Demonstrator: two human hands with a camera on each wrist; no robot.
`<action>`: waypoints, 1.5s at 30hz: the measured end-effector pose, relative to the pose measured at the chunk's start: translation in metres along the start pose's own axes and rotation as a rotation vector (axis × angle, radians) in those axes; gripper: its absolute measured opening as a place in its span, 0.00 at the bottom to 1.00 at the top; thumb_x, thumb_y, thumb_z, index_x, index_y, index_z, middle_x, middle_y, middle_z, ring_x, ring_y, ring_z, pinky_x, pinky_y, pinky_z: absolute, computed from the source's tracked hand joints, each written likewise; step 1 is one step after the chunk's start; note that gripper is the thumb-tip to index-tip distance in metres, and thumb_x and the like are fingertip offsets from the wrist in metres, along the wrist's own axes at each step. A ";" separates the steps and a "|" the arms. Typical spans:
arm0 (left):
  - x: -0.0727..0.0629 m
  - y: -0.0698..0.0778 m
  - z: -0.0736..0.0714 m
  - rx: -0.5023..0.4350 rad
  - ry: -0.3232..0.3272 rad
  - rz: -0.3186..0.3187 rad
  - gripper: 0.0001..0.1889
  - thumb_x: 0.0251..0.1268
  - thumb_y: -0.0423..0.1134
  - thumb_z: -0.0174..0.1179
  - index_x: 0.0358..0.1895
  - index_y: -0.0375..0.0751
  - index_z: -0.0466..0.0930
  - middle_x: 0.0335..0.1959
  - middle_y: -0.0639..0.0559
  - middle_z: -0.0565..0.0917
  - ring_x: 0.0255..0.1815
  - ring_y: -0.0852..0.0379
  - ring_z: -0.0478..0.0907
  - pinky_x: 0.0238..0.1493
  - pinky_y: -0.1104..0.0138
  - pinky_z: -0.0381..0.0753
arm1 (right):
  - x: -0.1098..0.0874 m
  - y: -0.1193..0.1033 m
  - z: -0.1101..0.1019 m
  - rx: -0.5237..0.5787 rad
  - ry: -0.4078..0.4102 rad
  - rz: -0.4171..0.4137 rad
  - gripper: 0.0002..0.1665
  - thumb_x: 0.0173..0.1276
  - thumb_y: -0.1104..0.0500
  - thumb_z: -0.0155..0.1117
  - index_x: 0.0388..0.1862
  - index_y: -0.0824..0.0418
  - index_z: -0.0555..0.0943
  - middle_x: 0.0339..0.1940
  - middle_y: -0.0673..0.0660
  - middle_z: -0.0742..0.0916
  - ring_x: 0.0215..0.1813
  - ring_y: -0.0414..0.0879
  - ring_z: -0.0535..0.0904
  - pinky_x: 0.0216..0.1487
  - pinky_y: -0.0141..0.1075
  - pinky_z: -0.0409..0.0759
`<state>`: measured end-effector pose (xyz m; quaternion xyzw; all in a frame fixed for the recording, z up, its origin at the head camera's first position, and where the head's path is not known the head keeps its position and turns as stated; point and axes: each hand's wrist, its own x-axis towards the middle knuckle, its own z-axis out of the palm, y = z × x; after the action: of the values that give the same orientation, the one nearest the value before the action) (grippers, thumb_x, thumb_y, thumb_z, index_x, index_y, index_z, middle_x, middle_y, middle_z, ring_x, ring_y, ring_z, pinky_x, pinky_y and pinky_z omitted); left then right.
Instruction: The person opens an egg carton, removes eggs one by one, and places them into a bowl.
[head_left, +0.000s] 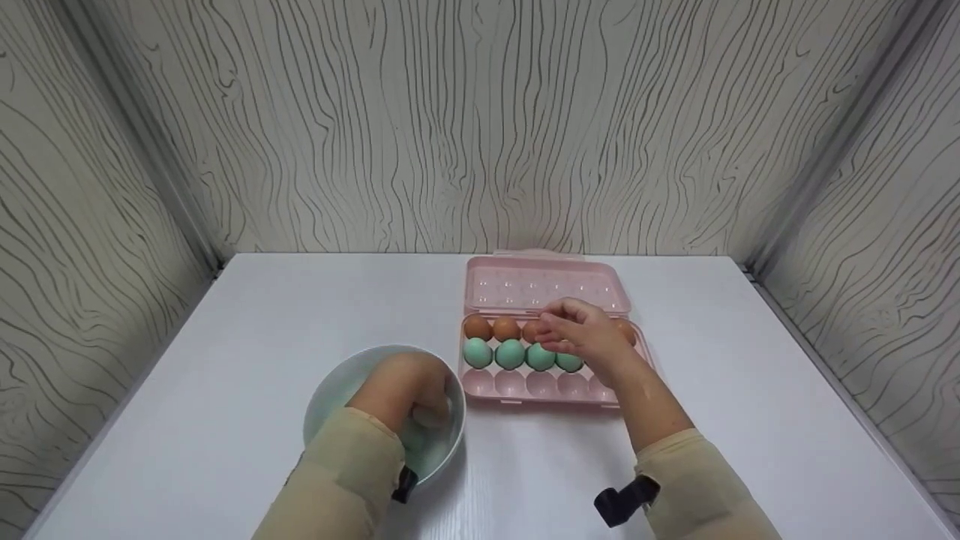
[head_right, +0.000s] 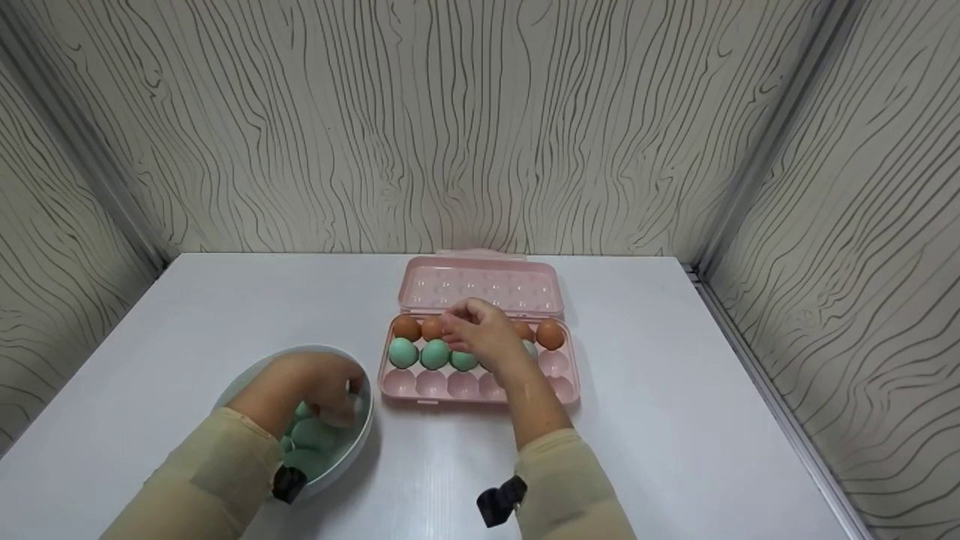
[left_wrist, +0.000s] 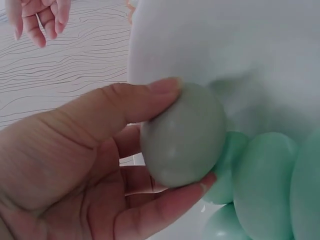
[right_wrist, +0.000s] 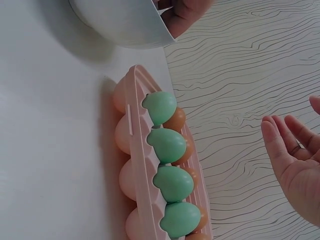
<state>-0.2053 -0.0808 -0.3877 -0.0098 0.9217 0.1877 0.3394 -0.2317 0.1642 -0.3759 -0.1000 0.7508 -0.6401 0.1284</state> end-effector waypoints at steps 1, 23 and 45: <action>0.001 0.001 0.000 0.006 0.002 -0.006 0.18 0.44 0.33 0.69 0.42 0.54 0.82 0.37 0.51 0.77 0.43 0.45 0.71 0.46 0.40 0.71 | 0.000 0.000 0.000 -0.001 0.000 0.004 0.20 0.68 0.56 0.55 0.50 0.70 0.70 0.47 0.66 0.78 0.48 0.54 0.78 0.49 0.40 0.78; -0.002 -0.001 -0.003 -0.015 0.071 -0.017 0.14 0.47 0.24 0.62 0.36 0.46 0.80 0.32 0.47 0.76 0.38 0.48 0.71 0.32 0.60 0.71 | 0.001 0.004 -0.004 0.013 0.003 -0.010 0.23 0.62 0.48 0.61 0.45 0.65 0.73 0.43 0.62 0.80 0.50 0.57 0.77 0.49 0.41 0.78; -0.008 -0.007 -0.031 -0.084 0.385 0.224 0.16 0.55 0.40 0.63 0.47 0.44 0.76 0.45 0.48 0.79 0.43 0.51 0.76 0.48 0.55 0.76 | 0.005 0.004 -0.020 -0.087 0.047 -0.036 0.18 0.67 0.52 0.56 0.45 0.66 0.74 0.41 0.63 0.81 0.44 0.52 0.80 0.46 0.39 0.79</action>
<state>-0.2171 -0.0992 -0.3638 0.0429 0.9562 0.2570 0.1333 -0.2428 0.1823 -0.3775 -0.1041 0.7790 -0.6111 0.0949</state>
